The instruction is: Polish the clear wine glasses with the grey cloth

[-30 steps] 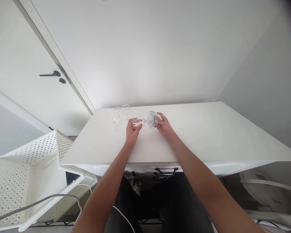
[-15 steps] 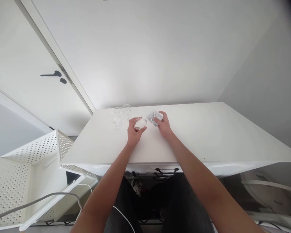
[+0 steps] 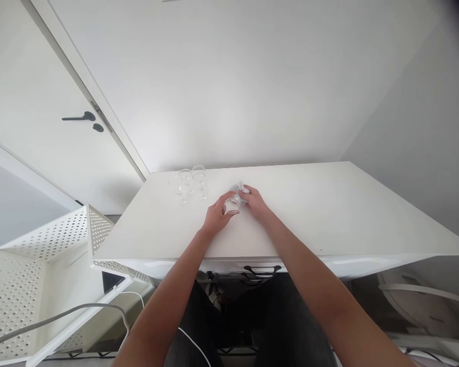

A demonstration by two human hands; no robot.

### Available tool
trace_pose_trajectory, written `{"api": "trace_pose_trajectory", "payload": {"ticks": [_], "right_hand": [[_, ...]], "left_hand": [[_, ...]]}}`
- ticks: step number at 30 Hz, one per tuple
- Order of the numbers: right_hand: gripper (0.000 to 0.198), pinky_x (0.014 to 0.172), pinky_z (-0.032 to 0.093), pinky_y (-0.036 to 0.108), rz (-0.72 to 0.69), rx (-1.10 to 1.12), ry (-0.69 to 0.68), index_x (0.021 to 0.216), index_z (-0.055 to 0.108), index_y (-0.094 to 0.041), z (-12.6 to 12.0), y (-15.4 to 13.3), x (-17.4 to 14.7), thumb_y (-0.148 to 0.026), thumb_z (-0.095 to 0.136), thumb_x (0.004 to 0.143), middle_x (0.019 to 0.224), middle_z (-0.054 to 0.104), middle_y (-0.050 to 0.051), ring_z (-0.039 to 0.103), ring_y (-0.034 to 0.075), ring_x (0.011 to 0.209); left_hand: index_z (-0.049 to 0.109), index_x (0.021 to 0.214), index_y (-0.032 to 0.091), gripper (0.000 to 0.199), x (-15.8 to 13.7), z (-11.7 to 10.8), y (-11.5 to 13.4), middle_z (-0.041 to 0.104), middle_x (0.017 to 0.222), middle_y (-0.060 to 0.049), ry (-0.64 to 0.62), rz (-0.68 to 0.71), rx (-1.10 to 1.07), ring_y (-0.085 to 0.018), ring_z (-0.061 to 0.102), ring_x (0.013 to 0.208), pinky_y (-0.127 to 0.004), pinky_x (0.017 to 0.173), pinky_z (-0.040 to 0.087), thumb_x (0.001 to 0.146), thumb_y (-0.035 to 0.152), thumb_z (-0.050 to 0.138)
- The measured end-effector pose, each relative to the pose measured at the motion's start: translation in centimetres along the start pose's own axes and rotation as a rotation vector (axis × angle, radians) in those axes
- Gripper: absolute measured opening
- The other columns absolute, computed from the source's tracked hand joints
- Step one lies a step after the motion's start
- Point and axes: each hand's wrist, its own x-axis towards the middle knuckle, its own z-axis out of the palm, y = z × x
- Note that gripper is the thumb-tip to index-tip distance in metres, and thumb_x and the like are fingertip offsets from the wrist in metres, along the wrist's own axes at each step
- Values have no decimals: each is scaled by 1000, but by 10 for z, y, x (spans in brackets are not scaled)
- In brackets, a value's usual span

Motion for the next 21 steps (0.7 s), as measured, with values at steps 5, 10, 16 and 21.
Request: {"api": "trace_pose_trajectory", "payload": {"ticks": [5, 10, 16, 21], "right_hand": [[33, 76, 50, 33, -100, -110, 191, 88, 70, -21, -3, -1, 1, -40, 86, 66, 87, 69, 1, 59, 19, 81], [32, 78, 51, 35, -99, -50, 73, 95, 71, -23, -2, -1, 1, -46, 80, 75, 93, 70, 2, 61, 20, 84], [37, 75, 51, 34, -182, -95, 215, 88, 65, -22, -4, 0, 1, -43, 87, 66, 86, 67, 1, 57, 20, 80], [34, 77, 50, 33, -118, -40, 110, 92, 68, -22, -1, -2, 1, -48, 81, 74, 90, 68, 2, 59, 19, 83]], "left_hand": [[62, 128, 35, 46, -1, 2, -5, 70, 133, -3, -11, 69, 88, -9, 44, 52, -28, 57, 46, 85, 34, 78], [61, 130, 35, 42, -1, 3, -8, 68, 138, -4, -15, 92, 90, -9, 44, 53, -28, 58, 44, 90, 32, 74], [64, 125, 35, 39, -1, 3, -5, 69, 137, -4, 12, 67, 32, -9, 42, 52, -27, 57, 44, 88, 35, 75], [62, 127, 34, 43, -1, 1, -4, 68, 138, -5, 12, 48, 22, -8, 39, 51, -28, 57, 45, 87, 39, 77]]}}
